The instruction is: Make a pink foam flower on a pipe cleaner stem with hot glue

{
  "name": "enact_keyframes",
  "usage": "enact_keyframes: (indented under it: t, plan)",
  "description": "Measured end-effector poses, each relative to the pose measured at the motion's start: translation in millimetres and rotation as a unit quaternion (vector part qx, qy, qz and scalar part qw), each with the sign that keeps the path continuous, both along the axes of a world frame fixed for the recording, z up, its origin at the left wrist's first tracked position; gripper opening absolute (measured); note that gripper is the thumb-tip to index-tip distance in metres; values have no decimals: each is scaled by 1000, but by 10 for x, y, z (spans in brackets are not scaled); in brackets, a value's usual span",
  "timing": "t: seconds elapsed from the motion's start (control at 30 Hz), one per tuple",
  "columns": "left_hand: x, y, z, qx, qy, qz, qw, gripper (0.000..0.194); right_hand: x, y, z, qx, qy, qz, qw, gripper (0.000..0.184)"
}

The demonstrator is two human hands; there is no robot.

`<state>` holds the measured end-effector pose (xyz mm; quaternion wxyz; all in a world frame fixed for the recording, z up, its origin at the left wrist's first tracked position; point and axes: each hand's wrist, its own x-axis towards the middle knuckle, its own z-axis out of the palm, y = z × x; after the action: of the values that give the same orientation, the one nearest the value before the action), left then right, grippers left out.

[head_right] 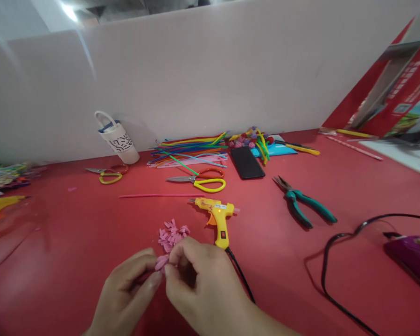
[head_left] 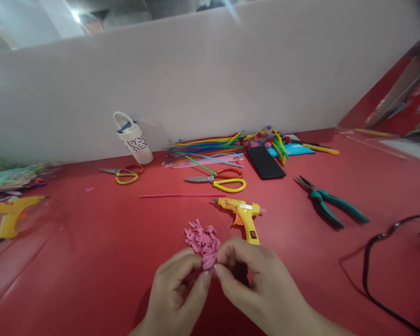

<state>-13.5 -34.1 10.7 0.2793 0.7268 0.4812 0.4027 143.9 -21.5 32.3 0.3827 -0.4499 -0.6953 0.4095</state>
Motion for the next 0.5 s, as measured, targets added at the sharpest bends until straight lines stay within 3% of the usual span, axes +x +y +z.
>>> enact_keyframes:
  t: [0.17, 0.5]
  plan:
    - [-34, -5, -27, -70, -63, -12, 995, 20, 44, -13, -11, 96, -51, -18, 994, 12]
    - [-28, 2, 14, -80, -77, -36, 993, 17, 51, -33, -59, 239, -64, -12, 969, 8]
